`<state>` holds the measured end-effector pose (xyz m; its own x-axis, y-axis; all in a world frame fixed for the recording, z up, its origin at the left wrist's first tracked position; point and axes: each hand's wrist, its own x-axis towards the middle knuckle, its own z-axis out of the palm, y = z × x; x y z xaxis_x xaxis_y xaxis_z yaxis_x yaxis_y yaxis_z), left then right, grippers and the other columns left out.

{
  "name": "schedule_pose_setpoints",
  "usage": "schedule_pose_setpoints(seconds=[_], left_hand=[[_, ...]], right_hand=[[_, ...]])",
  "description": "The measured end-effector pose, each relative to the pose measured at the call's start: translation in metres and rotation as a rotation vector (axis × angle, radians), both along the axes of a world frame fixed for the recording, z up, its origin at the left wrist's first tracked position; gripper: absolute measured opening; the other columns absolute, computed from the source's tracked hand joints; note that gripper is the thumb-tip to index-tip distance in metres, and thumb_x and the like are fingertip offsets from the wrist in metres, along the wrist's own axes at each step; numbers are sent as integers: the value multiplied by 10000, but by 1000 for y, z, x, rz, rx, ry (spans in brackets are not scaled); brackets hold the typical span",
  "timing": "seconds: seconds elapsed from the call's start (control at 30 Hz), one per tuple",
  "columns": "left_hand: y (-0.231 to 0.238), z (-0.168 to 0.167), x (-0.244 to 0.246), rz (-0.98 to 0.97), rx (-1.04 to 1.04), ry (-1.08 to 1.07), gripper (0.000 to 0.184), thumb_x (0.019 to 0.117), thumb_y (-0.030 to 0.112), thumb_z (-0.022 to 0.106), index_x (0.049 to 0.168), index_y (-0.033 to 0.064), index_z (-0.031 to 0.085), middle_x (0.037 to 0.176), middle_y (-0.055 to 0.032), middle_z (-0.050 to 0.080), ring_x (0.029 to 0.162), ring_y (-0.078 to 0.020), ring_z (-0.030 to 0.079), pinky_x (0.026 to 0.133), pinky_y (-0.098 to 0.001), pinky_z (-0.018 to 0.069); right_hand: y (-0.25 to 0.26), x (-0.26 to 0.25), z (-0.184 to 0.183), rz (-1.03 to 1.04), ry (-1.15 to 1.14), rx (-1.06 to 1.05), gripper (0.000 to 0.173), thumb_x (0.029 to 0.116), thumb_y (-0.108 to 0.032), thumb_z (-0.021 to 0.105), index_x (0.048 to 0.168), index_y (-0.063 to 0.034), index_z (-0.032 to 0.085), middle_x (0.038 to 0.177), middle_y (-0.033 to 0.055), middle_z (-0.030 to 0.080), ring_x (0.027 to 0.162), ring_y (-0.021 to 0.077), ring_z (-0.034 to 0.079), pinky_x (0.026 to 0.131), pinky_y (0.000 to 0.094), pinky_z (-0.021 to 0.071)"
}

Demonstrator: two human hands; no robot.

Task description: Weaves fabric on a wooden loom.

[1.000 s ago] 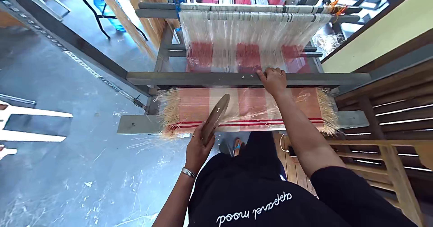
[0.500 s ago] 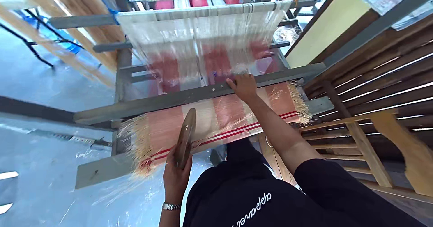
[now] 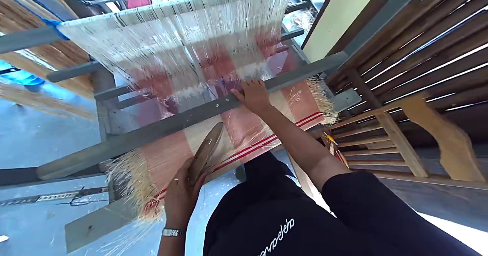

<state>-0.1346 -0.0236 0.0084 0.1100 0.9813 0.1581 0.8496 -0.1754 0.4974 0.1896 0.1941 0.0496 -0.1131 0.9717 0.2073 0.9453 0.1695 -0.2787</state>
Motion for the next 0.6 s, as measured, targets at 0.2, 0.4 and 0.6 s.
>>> schedule_pose_setpoints(seconds=[0.2, 0.4, 0.6], left_hand=[[73, -18, -19, -119, 67, 228, 607, 949, 564, 592, 1419, 179, 595, 1193, -184, 701, 1042, -476, 645, 827, -642, 500], [96, -39, -16, 32, 136, 202, 582, 952, 589, 594, 1451, 290, 574, 1291, -242, 599, 1152, -512, 558, 917, -684, 427], [44, -13, 37, 127, 182, 63, 552, 979, 488, 602, 1326, 59, 623, 1320, -275, 593, 1256, -525, 504, 1028, -713, 332]], right_hand=[[-65, 26, -26, 127, 483, 326, 318, 1037, -246, 594, 1265, -32, 657, 1379, 110, 636, 1349, 264, 552, 1181, 493, 406], [-114, 156, -63, -419, 564, 136, 314, 1041, -247, 582, 1235, -9, 650, 1210, 159, 679, 1126, 247, 668, 990, 439, 561], [-98, 216, -52, -536, 774, 92, 315, 1011, -251, 633, 1219, -20, 681, 1218, 171, 678, 1129, 247, 658, 994, 437, 540]])
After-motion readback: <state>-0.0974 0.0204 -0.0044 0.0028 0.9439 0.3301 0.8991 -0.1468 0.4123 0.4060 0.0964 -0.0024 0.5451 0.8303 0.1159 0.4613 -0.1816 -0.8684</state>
